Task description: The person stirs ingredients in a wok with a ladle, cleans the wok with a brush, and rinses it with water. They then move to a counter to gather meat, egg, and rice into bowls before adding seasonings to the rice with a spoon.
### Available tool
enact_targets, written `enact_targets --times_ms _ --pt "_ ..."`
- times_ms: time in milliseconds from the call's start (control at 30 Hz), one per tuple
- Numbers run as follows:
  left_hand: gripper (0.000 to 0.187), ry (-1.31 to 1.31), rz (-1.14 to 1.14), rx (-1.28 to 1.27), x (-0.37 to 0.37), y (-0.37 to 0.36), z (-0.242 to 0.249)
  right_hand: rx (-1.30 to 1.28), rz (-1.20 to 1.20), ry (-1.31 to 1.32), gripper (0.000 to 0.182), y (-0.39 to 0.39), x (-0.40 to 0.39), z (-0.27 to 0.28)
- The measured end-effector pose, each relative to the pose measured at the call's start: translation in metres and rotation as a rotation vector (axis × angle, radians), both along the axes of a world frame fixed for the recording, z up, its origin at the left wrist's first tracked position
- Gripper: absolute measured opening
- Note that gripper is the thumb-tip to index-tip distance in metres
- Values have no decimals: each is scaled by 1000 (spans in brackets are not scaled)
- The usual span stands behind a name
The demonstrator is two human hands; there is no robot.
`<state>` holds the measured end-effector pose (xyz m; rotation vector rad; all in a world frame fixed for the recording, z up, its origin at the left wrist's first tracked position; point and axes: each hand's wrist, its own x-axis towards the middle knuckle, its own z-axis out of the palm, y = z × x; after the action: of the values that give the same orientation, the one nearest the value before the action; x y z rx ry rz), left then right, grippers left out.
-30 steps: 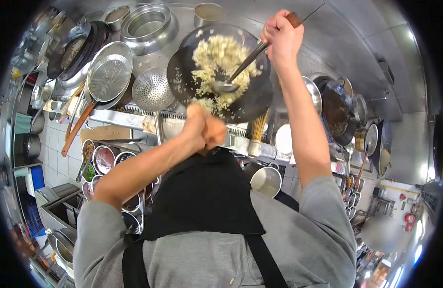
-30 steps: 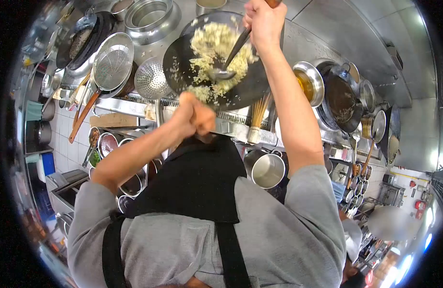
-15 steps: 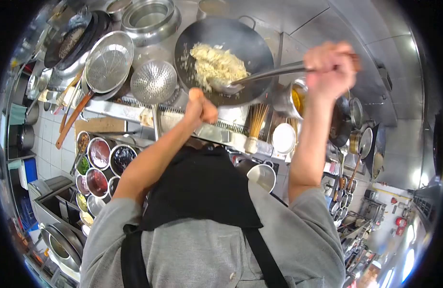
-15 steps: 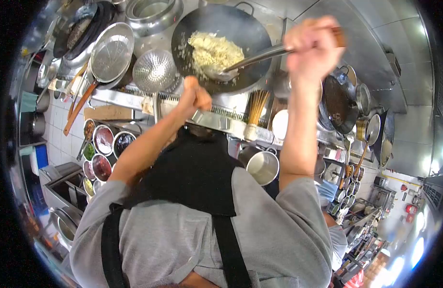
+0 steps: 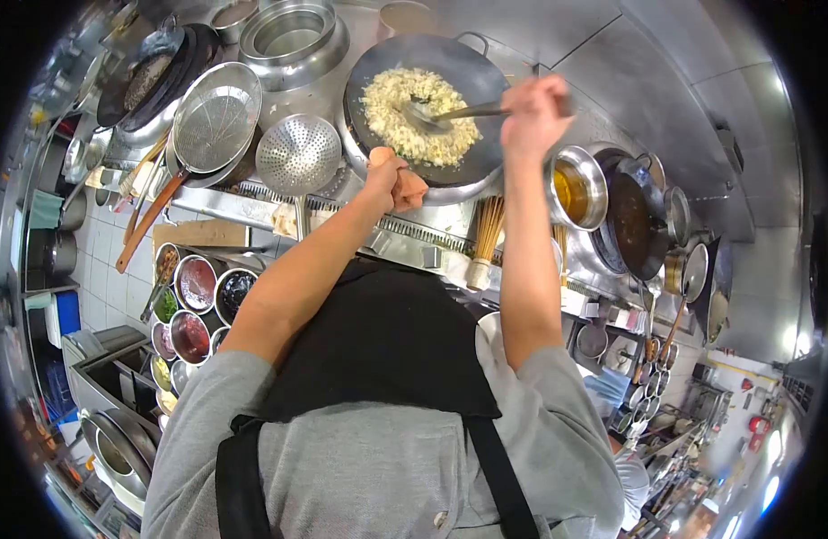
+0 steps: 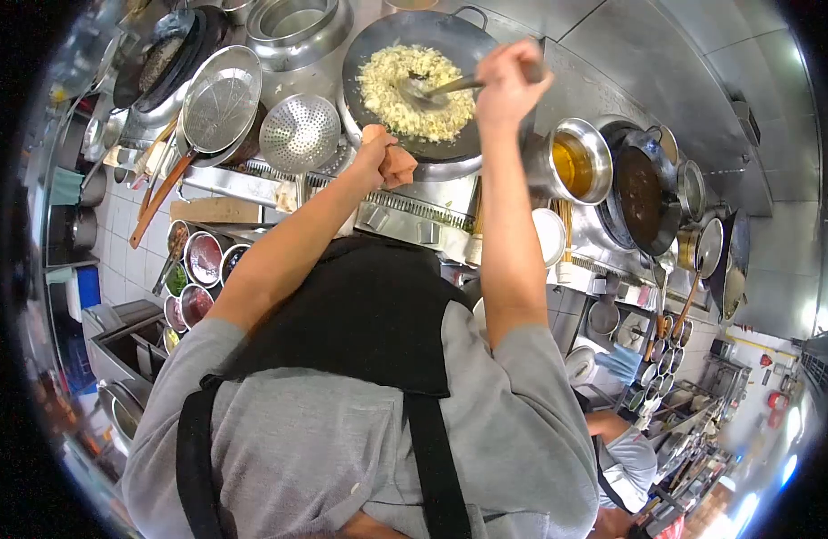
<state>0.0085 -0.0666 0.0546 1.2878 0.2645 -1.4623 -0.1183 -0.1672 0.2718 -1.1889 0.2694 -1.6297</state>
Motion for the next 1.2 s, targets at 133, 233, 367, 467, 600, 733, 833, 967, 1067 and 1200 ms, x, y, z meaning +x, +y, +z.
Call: enact_targets --times_ms 133,233,367,467,600,733,833,967,1067,1200 --pt "30 -62 62 -17 -2 -11 -30 -205 205 -138 11 36 -13 70" --pt "24 -101 68 12 -3 -15 -47 -456 -5 143 11 42 18 14" --pt "25 -94 -103 -76 -6 3 -4 -121 152 278 9 -9 30 3" --pt "30 -103 -62 -39 -9 4 2 -139 70 133 13 -11 6 62" --pt "29 -107 -68 19 -11 5 9 -290 -75 88 14 -24 37 -9" --pt "29 -117 -15 -65 -8 5 -7 101 103 64 13 -34 32 28" --pt "29 -112 -79 -56 -6 4 -3 -59 48 9 12 -47 15 45" --pt "20 -81 -22 -27 -9 5 -5 -212 -39 118 15 -72 31 -38" --pt "19 -101 -27 -47 -5 2 -9 -115 135 314 14 -59 4 -2" --pt "19 -75 -44 -29 -7 3 -4 -164 199 122 12 1 -88 68"
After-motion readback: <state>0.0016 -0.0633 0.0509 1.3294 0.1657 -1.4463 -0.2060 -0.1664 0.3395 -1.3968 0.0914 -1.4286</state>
